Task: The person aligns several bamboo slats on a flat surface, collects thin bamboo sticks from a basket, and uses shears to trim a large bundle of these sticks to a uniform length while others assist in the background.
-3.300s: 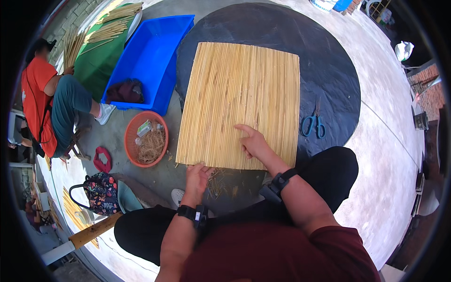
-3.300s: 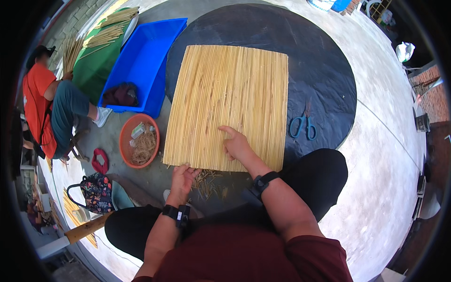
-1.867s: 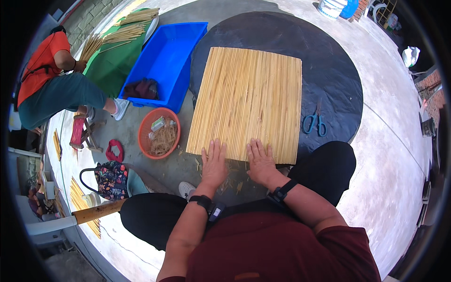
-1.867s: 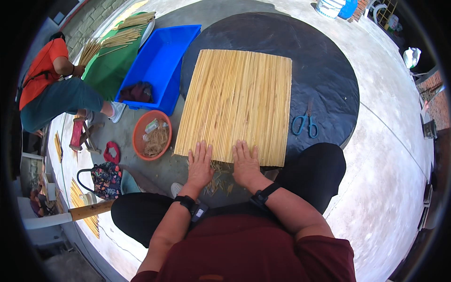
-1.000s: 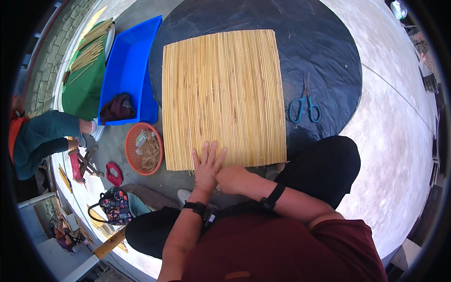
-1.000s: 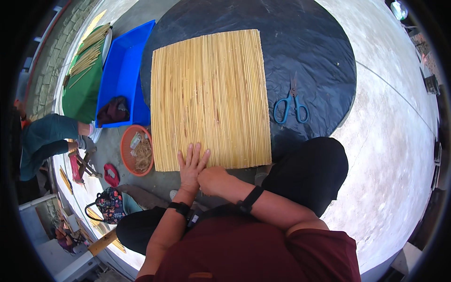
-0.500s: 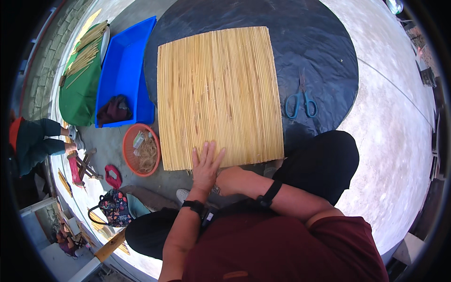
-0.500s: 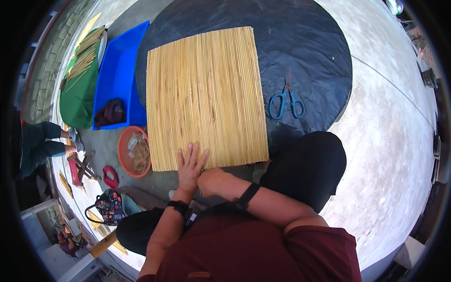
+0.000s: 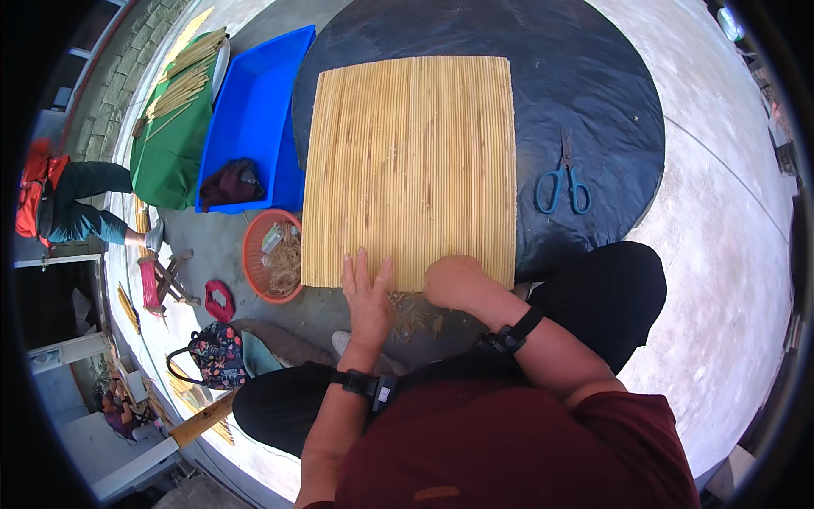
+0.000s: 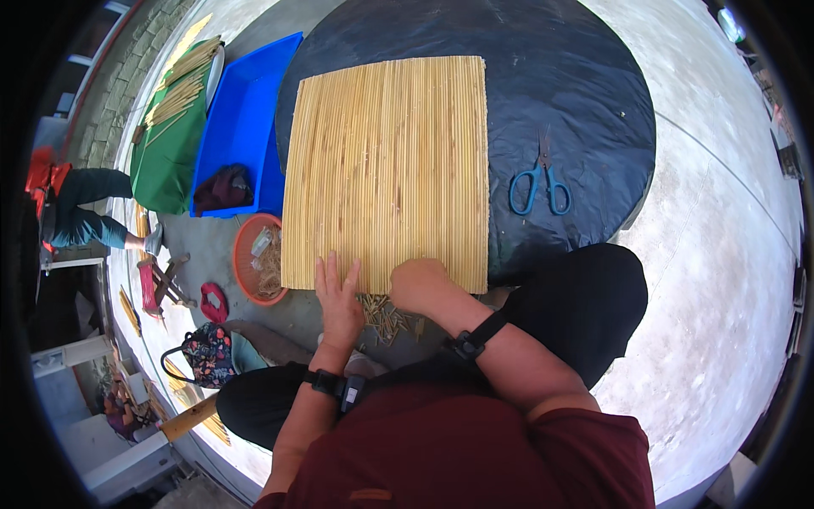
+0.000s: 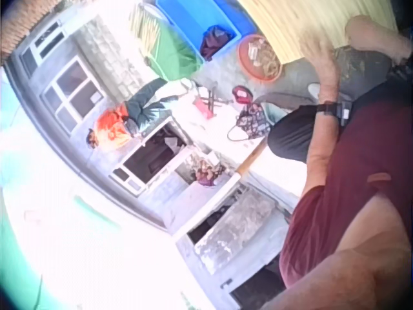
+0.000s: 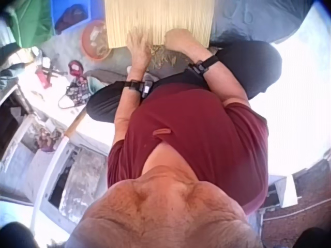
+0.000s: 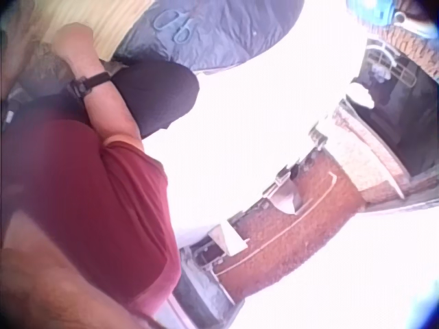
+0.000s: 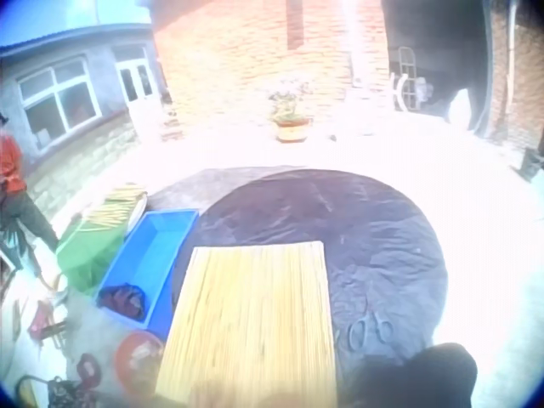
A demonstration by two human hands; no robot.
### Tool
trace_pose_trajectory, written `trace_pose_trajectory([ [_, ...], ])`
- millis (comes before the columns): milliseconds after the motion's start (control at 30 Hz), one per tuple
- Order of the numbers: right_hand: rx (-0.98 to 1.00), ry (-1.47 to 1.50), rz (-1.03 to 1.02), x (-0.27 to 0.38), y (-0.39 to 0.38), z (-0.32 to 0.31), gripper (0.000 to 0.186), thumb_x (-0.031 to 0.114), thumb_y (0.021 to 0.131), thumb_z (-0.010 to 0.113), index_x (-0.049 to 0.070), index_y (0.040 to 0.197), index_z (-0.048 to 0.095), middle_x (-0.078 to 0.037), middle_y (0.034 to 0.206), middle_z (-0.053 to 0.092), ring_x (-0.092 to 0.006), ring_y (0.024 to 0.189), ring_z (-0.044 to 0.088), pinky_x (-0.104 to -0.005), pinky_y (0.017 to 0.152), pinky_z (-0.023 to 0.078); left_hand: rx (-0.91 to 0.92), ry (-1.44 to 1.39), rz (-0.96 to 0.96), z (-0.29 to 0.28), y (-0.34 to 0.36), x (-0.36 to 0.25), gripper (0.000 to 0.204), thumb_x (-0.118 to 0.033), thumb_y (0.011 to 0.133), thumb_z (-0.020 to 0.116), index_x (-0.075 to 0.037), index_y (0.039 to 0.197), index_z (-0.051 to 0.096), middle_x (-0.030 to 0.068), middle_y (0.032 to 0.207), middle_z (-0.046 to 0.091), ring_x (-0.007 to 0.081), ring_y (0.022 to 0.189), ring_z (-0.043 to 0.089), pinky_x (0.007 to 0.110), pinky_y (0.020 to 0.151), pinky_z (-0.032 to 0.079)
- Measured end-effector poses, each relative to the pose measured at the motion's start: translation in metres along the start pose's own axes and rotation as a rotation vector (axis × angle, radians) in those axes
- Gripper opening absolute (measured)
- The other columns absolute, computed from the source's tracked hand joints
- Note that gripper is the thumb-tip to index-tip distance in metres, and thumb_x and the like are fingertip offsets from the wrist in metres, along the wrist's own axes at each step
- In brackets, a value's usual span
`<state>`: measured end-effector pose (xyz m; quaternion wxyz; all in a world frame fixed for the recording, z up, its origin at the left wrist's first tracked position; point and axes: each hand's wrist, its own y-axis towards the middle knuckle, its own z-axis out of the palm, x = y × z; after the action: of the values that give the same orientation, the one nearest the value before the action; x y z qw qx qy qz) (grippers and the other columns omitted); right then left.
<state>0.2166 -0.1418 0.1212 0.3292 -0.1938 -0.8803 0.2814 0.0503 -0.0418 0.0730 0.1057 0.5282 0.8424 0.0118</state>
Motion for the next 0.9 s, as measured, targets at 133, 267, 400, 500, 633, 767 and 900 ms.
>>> trace_pose_trajectory([
  [133,-0.434,0.056,0.005,-0.018,0.005,0.023,0.036,0.009,0.076,0.053,0.008,0.112,0.062,-0.016,0.09,0.064,-0.033,0.085,0.063,-0.043,0.074,0.05,-0.068,-0.173,0.086,0.0,0.004,-0.012,0.06,0.008,0.069,0.051,-0.008,0.127,0.05,0.0196,0.126,0.043,0.0395,0.118,0.039,0.049,0.1,0.032],
  [267,-0.54,0.003,-0.092,-0.02,0.004,0.031,0.042,0.012,0.081,0.051,0.012,0.123,0.055,-0.012,0.084,0.061,-0.0298,0.085,0.062,-0.0419,0.07,0.05,-0.013,-0.19,0.122,0.016,0.009,-0.017,0.054,0.003,0.07,0.053,-0.005,0.124,0.053,0.0178,0.12,0.046,0.0367,0.114,0.042,0.047,0.098,0.034],
  [400,-0.445,-0.072,-0.036,-0.015,0.0,0.026,0.045,0.013,0.082,0.05,0.014,0.127,0.052,-0.011,0.086,0.062,-0.0282,0.087,0.062,-0.0403,0.07,0.05,-0.018,-0.099,0.162,0.023,0.007,-0.017,0.052,-0.002,0.072,0.054,-0.005,0.123,0.053,0.0168,0.122,0.045,0.0358,0.116,0.041,0.05,0.099,0.032],
  [500,-0.357,-0.089,0.005,-0.011,0.0,0.023,0.047,0.014,0.085,0.047,0.014,0.132,0.047,-0.012,0.088,0.065,-0.028,0.087,0.064,-0.0404,0.071,0.05,0.062,0.012,0.122,0.025,0.007,-0.022,0.05,-0.01,0.077,0.053,-0.003,0.126,0.049,0.0178,0.127,0.044,0.0361,0.123,0.037,0.055,0.103,0.025],
  [633,-0.23,-0.101,0.041,-0.008,-0.001,0.015,0.049,0.016,0.086,0.046,0.015,0.135,0.043,-0.013,0.092,0.067,-0.0278,0.086,0.065,-0.0407,0.072,0.05,0.121,0.025,0.085,0.02,0.006,-0.023,0.05,-0.013,0.079,0.057,-0.007,0.129,0.048,0.0185,0.14,0.034,0.0375,0.132,0.028,0.057,0.106,0.02],
  [767,-0.193,-0.118,0.021,-0.017,0.004,0.018,0.053,0.015,0.086,0.045,0.018,0.138,0.039,-0.014,0.09,0.067,-0.0293,0.084,0.065,-0.0423,0.071,0.05,0.282,-0.12,0.044,0.011,0.009,-0.019,0.063,-0.022,0.078,0.067,-0.01,0.135,0.043,0.017,0.148,0.025,0.0363,0.138,0.02,0.058,0.107,0.017],
  [900,-0.177,-0.077,0.02,-0.019,-0.003,0.013,0.057,0.014,0.086,0.044,0.02,0.142,0.033,-0.016,0.087,0.066,-0.0323,0.081,0.065,-0.0437,0.07,0.05,0.346,-0.177,0.06,0.005,0.011,-0.02,0.077,-0.025,0.074,0.072,-0.011,0.14,0.035,0.0152,0.15,0.02,0.034,0.14,0.014,0.058,0.108,0.015],
])
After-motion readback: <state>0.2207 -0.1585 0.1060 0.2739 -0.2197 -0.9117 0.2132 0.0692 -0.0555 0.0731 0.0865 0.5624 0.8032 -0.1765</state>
